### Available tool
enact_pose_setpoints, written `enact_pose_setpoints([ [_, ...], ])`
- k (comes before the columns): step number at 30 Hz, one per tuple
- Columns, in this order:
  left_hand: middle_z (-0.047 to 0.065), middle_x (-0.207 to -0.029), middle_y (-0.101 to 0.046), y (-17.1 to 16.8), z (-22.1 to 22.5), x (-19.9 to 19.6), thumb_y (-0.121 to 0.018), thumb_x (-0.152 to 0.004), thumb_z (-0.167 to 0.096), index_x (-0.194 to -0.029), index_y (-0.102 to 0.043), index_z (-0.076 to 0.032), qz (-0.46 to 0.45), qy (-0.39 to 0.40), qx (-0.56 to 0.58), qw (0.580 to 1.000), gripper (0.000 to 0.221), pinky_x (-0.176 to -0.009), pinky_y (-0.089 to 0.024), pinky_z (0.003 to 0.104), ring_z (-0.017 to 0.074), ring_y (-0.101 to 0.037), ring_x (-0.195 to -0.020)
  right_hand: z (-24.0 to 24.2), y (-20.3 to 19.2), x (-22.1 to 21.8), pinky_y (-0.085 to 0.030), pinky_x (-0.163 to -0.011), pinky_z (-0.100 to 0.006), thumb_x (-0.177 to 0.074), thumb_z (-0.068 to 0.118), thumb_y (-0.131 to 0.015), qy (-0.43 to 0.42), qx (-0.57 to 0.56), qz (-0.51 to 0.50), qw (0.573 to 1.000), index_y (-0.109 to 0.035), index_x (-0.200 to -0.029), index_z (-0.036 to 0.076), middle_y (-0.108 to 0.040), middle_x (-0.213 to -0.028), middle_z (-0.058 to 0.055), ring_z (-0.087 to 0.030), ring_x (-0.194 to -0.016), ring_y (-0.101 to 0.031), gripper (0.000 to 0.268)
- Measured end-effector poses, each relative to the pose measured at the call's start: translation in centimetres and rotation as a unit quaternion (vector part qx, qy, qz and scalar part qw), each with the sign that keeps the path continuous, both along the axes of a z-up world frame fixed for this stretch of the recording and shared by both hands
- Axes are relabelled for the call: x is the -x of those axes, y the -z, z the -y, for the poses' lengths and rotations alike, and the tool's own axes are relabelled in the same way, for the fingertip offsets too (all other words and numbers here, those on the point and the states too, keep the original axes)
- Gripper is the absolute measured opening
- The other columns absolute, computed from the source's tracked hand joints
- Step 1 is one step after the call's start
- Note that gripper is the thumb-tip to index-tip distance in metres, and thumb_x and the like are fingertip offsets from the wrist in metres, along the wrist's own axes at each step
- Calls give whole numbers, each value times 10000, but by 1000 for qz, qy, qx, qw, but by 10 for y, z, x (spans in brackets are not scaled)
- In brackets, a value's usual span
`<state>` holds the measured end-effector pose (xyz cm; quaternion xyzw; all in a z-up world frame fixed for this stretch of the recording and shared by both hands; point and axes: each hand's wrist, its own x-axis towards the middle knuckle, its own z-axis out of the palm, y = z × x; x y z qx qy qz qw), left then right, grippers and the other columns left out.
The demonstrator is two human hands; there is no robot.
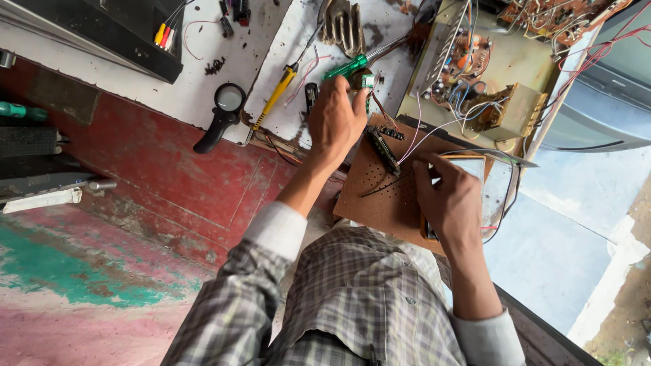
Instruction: The person uses a multimeter to test various points on a circuit board inside a disassembled television. They then use a soldering iron to reflow or repair solder joints on the board and a small green circuit module.
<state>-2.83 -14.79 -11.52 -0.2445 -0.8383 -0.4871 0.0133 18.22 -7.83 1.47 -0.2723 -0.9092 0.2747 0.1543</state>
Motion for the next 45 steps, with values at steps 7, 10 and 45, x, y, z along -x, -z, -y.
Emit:
enact_pose_setpoints([
  [7,135,-725,-703,-44,62,-78,-697,-960,-221,-862,-656,-10,176,101,-19,979,236,-552,-476,373,228,-648,-571,-5,2,42,-552,-482,-337,-1001,211,-616,83,236,132,959,-711,-791,-63,-689,-600,-153,-205,-496,-698,358],
  [10,127,-848,-729,-58,70,-96,-711,-945,-222,-1001,-675,-12,205,105,-73,971,221,-590,-506,353,231,-662,-660,-2,9,43,-528,-476,-306,-975,161,-616,61,161,44,984,-703,-818,-44,-670,-593,-131,-165,-486,-686,273],
  [45,90,-1092,-719,-111,92,-56,-705,-1003,-109,-1288,-560,-17,308,236,-401,830,332,-868,-661,300,154,-727,-1006,-37,-3,73,-522,-689,-239,-1028,95,-659,-97,590,-189,779,-708,-979,21,-713,-891,-52,-117,-752,-658,102],
])
